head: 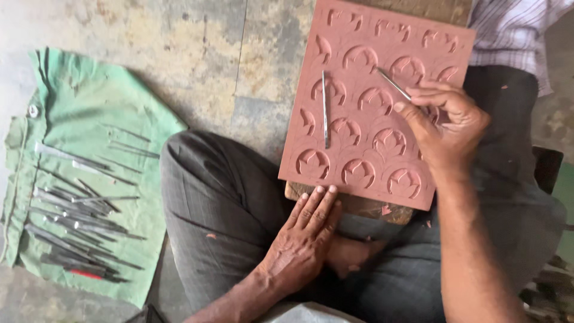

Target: The person carves a repeating floral pattern into a wooden panel using a small metal chisel tool, occasionally switching tools from a nearby cloth set to refine different parts of the design.

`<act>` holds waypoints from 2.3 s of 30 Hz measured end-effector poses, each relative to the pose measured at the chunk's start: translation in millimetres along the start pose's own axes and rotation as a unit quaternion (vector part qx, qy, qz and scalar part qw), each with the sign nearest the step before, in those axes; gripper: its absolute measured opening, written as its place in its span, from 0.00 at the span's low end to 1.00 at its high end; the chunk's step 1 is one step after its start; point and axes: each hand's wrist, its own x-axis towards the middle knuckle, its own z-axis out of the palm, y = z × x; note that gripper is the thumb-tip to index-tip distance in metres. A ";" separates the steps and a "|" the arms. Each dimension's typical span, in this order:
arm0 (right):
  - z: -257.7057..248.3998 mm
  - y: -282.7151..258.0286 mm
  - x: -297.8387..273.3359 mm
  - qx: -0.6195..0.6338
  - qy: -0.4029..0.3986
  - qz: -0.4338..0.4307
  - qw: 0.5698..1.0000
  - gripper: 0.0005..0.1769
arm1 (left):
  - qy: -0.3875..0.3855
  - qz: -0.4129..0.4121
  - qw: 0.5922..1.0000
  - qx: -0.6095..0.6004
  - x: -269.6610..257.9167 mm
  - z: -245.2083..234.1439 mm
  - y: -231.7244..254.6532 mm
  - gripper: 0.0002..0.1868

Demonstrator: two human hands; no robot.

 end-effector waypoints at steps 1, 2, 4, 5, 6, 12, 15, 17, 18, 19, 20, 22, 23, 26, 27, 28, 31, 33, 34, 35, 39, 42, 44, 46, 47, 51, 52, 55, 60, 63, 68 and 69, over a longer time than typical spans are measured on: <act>-5.6 -6.4 3.6 -0.077 -0.044 -0.054 0.995 0.08 | 0.004 0.005 1.000 -0.005 -3.7 0.7 0.3 0.34; -9.0 -15.1 6.4 -0.131 -0.061 -0.086 0.986 0.07 | 0.039 0.028 0.999 -0.017 -7.6 0.5 -0.2 0.30; -10.3 -34.2 8.3 -0.236 -0.091 -0.149 0.956 0.07 | 0.109 0.075 0.990 -0.042 -16.5 0.2 -2.6 0.24; 2.0 -36.2 13.5 -0.221 -0.115 -0.177 0.952 0.06 | 0.101 0.074 0.990 -0.068 -19.8 1.3 -4.0 0.21; 16.7 -34.5 22.2 -0.208 -0.138 -0.204 0.947 0.08 | 0.093 0.075 0.988 -0.094 -21.3 3.2 -4.8 0.18; 61.1 -25.9 52.2 -0.214 -0.240 -0.303 0.897 0.13 | 0.116 0.041 0.985 -0.123 -20.9 1.6 -6.8 0.14; 58.7 -19.6 60.2 -0.210 -0.301 -0.306 0.878 0.12 | 0.153 0.024 0.981 -0.113 -16.7 1.0 -8.9 0.16; 52.6 -22.3 64.6 -0.263 -0.328 -0.326 0.847 0.12 | 0.157 0.014 0.982 -0.102 -12.1 0.9 -9.1 0.19; 52.3 -25.0 66.1 -0.299 -0.337 -0.339 0.826 0.11 | 0.143 0.004 0.985 -0.095 -9.5 1.6 -8.5 0.21; 52.1 -28.0 67.3 -0.334 -0.345 -0.351 0.803 0.11 | 0.129 -0.005 0.988 -0.088 -7.8 2.0 -8.2 0.23; 51.9 -31.7 67.5 -0.347 -0.350 -0.349 0.797 0.09 | 0.106 -0.011 0.992 -0.074 -7.0 2.3 -8.0 0.26; 49.1 -37.6 63.1 -0.372 -0.358 -0.343 0.785 0.06 | 0.057 -0.022 0.997 -0.045 -6.3 4.3 -6.9 0.32; 46.1 -37.6 61.3 -0.342 -0.327 -0.345 0.811 0.07 | 0.048 -0.021 0.998 -0.043 -7.5 5.0 -6.5 0.34; 25.7 -32.5 47.5 -0.266 -0.289 -0.214 0.894 0.06 | 0.028 -0.013 0.999 -0.036 -12.5 5.7 -7.9 0.38; 10.4 -32.5 40.3 -0.245 -0.308 -0.082 0.916 0.05 | 0.029 -0.009 0.999 -0.031 -13.0 6.8 -8.0 0.38; -0.7 -33.7 31.3 -0.219 -0.319 0.053 0.921 0.05 | 0.028 -0.005 0.999 -0.027 -14.3 7.2 -8.6 0.38; -39.5 -63.1 -18.8 -0.115 -0.129 0.120 0.978 0.03 | 0.051 0.067 0.992 -0.091 -17.4 9.5 -11.2 0.31; -51.7 -77.1 -43.5 -0.139 -0.088 0.144 0.976 0.07 | -0.002 0.137 0.984 -0.112 -17.2 11.4 -6.3 0.21; -50.8 -81.9 -53.3 -0.143 -0.069 0.151 0.976 0.09 | -0.027 0.164 0.979 -0.115 -15.8 8.3 -5.0 0.16; -53.7 -89.9 -62.1 -0.168 -0.063 0.150 0.972 0.10 | 0.005 0.153 0.979 -0.135 -10.6 4.9 -1.0 0.14; -49.8 -120.3 -84.0 -0.187 -0.131 0.201 0.953 0.12 | 0.160 0.091 0.977 -0.108 14.6 -32.7 26.9 0.14; -36.7 -135.4 -95.9 -0.116 -0.212 0.125 0.962 0.13 | 0.164 0.035 0.985 -0.037 32.1 -51.2 45.8 0.21; -23.0 -139.1 -97.9 -0.075 -0.256 0.076 0.961 0.11 | 0.038 -0.043 0.995 -0.076 35.3 -53.7 46.4 0.24; -16.6 -142.1 -95.0 -0.045 -0.311 0.058 0.948 0.13 | -0.177 -0.146 0.952 -0.201 33.4 -52.4 40.1 0.26; -14.4 -143.3 -93.1 -0.030 -0.338 0.050 0.939 0.14 | -0.197 -0.173 0.940 -0.217 30.5 -53.0 34.1 0.23; -10.5 -147.4 -85.5 -0.051 -0.220 0.059 0.972 0.22 | -0.161 -0.253 0.810 -0.505 22.5 -60.7 -10.2 0.18; -13.7 -144.4 -81.7 -0.100 -0.185 0.071 0.975 0.25 | -0.116 -0.261 0.732 -0.618 23.0 -62.2 -20.6 0.17; -23.7 -131.6 -82.4 -0.221 -0.083 0.115 0.965 0.30 | 0.044 -0.250 0.775 -0.578 36.0 -70.8 -53.7 0.11; -37.4 -94.7 -106.7 -0.274 -0.019 0.294 0.915 0.38 | 0.114 -0.255 0.807 -0.520 71.5 -94.4 -91.1 0.09; -30.8 -88.2 -123.7 -0.151 -0.009 0.391 0.908 0.36 | 0.132 -0.260 0.799 -0.526 88.8 -92.1 -92.8 0.05; -14.8 -88.2 -131.6 -0.046 0.009 0.425 0.904 0.31 | 0.131 -0.242 0.816 -0.508 103.6 -83.0 -94.2 0.06; -14.2 -88.0 -131.7 -0.042 0.007 0.422 0.906 0.30 | 0.129 -0.248 0.822 -0.497 102.9 -81.3 -95.0 0.06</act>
